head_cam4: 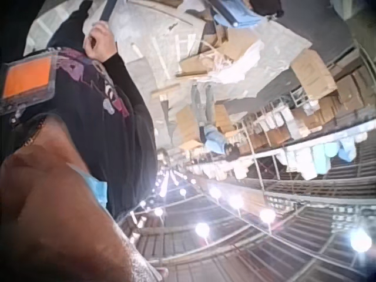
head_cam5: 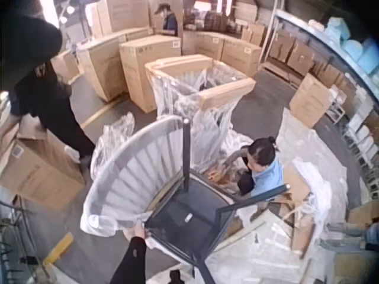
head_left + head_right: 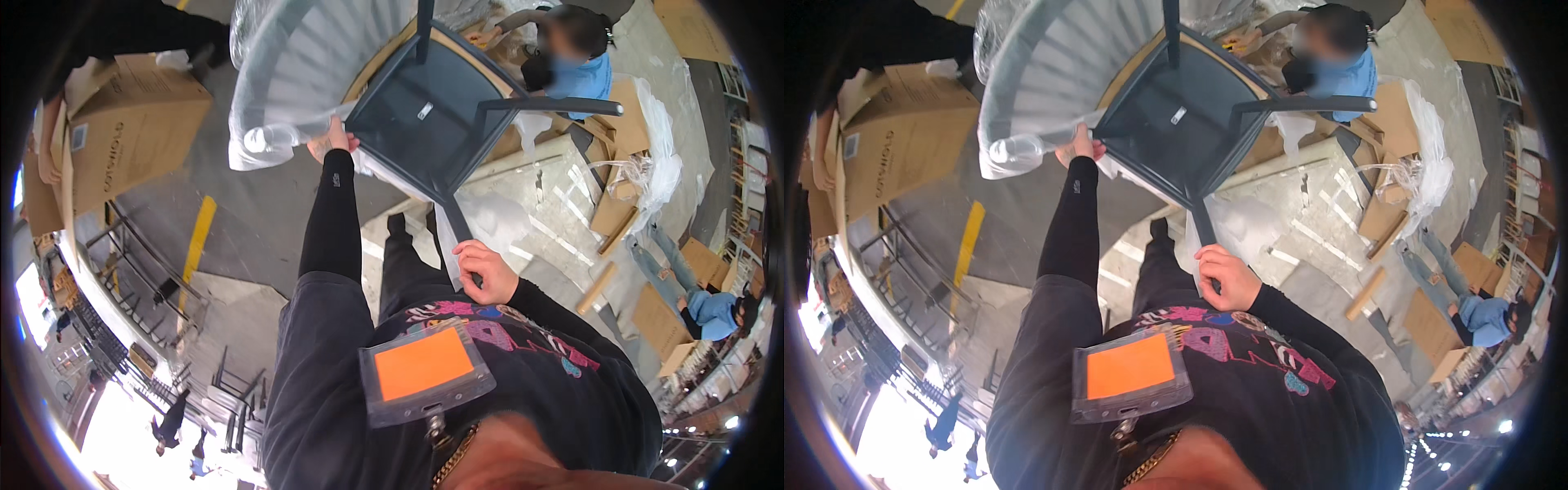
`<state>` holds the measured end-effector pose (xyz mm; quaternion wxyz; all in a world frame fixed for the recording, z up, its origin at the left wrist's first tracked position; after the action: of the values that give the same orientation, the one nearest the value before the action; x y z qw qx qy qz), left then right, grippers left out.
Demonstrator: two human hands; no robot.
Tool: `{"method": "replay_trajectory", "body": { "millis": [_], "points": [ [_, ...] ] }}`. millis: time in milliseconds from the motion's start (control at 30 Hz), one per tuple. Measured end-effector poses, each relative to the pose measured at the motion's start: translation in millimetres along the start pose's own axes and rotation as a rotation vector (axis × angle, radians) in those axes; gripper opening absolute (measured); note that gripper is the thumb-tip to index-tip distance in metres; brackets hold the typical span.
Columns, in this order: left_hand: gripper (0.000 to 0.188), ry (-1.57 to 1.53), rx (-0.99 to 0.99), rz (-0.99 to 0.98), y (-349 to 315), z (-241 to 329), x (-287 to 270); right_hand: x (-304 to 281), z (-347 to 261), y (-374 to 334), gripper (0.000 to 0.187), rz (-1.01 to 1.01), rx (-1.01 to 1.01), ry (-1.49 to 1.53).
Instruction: The person unpacks black chairs from cardboard boxes and plastic wrapping in a warehouse. They remove protective materials, lift each chair, and place it upright among other chairs. Other workers are visible in the background performing similar tasks.
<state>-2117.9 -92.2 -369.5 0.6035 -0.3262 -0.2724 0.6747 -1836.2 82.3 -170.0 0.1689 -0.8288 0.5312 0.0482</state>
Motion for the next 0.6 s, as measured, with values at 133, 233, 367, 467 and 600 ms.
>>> {"method": "replay_trajectory", "body": {
  "millis": [133,233,367,467,600],
  "points": [
    [0.044,0.005,-0.02,-0.01,18.7,-5.6,-3.4,4.5,-0.7,10.1,0.016,-0.142,-0.044,0.033],
    [0.041,0.027,0.015,-0.007,32.4,-8.8,-11.8,4.9,2.1,15.4,0.018,-0.178,-0.045,0.059],
    [0.041,0.01,0.005,0.041,32.0,-8.4,-11.1,6.5,6.5,15.4,0.02,-0.186,-0.077,0.053],
    [0.043,0.02,0.026,0.054,18.5,-0.1,-5.4,8.5,12.0,12.5,0.02,-0.168,-0.095,0.075],
    [0.052,0.048,0.054,0.111,6.8,4.4,-11.8,9.6,14.8,6.2,0.019,-0.111,-0.087,0.101]
  ]
}}
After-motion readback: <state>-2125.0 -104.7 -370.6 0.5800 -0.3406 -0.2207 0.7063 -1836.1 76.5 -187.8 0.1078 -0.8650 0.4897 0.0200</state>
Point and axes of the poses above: each hand's wrist, its own y-axis towards the middle knuckle, its own x-axis out of the palm, z = x × y, the point moved 7 cm from there along y, towards the middle knuckle, and after that the axes turned 13 degrees about -z, right-handed, at the moved point
